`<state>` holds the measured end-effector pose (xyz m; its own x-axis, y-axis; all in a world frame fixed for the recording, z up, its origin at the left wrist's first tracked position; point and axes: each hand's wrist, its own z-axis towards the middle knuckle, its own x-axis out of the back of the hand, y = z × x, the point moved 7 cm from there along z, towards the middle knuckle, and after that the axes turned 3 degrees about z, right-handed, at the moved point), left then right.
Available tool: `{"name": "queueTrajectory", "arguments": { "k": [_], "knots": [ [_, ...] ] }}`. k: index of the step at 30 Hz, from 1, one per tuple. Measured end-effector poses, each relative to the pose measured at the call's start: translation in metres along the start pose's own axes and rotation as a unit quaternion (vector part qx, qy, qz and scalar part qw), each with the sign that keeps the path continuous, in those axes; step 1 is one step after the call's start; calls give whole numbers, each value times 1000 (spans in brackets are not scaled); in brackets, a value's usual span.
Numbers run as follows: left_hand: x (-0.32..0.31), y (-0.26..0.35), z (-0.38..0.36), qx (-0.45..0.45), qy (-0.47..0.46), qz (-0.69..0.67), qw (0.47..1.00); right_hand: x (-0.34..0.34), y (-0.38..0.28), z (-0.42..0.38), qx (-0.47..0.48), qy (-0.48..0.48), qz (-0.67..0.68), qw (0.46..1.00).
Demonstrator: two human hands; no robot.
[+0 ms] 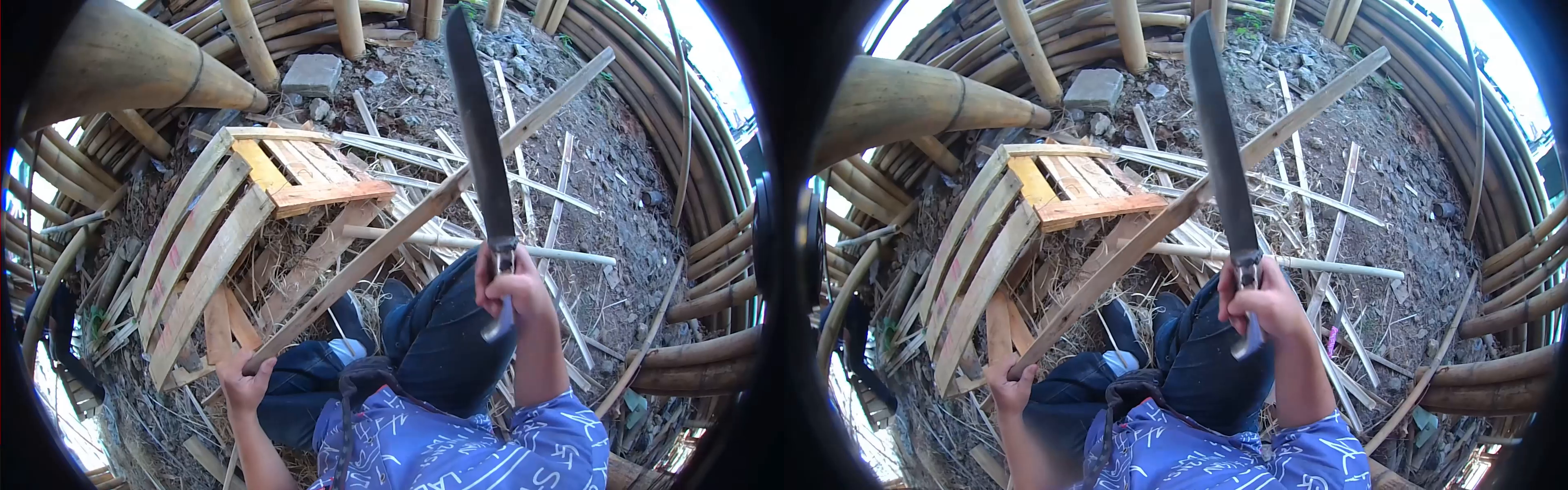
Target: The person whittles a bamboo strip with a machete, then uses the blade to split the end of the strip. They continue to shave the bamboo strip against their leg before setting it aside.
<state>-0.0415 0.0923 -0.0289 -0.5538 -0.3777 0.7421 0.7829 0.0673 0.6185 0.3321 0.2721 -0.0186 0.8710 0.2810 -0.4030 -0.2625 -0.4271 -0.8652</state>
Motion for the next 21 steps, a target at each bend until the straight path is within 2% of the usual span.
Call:
{"name": "queueTrajectory", "arguments": {
  "k": [1,3,4,6,7,8,11,13,15,17,18,20,21],
  "knots": [
    [-1,-1,0,-2,-4,-2,1000,1,-1,-8,-15,0,2,1000],
    [8,16,-3,-87,44,53,994,7,-3,-23,-18,-1,10,1000],
    [10,15,-6,-84,36,49,995,12,-4,-29,-11,8,21,1000],
    [-2,8,-11,-55,-74,32,995,28,-6,-41,10,53,37,998],
    [-4,13,-12,-99,-59,57,992,36,-9,-46,7,63,29,998],
    [-9,14,-13,-102,-73,49,991,46,-7,-49,-2,81,1,997],
    [0,25,-10,-143,-22,118,982,65,-1,-61,-31,157,-39,986],
    [16,1,-18,-113,-22,117,986,57,1,-66,-52,132,63,988],
    [27,-3,-19,-117,-9,118,986,58,3,-57,-33,202,-78,976],
    [41,13,-20,-204,14,212,956,59,9,-49,-4,235,-147,961],
    [45,17,-21,-202,14,213,956,57,13,-47,-6,232,-148,961],
    [44,23,-22,-174,-12,219,960,56,12,-51,33,286,-260,922],
    [46,26,-23,-171,-13,217,961,50,17,-50,48,265,-248,931]
  ]
}}
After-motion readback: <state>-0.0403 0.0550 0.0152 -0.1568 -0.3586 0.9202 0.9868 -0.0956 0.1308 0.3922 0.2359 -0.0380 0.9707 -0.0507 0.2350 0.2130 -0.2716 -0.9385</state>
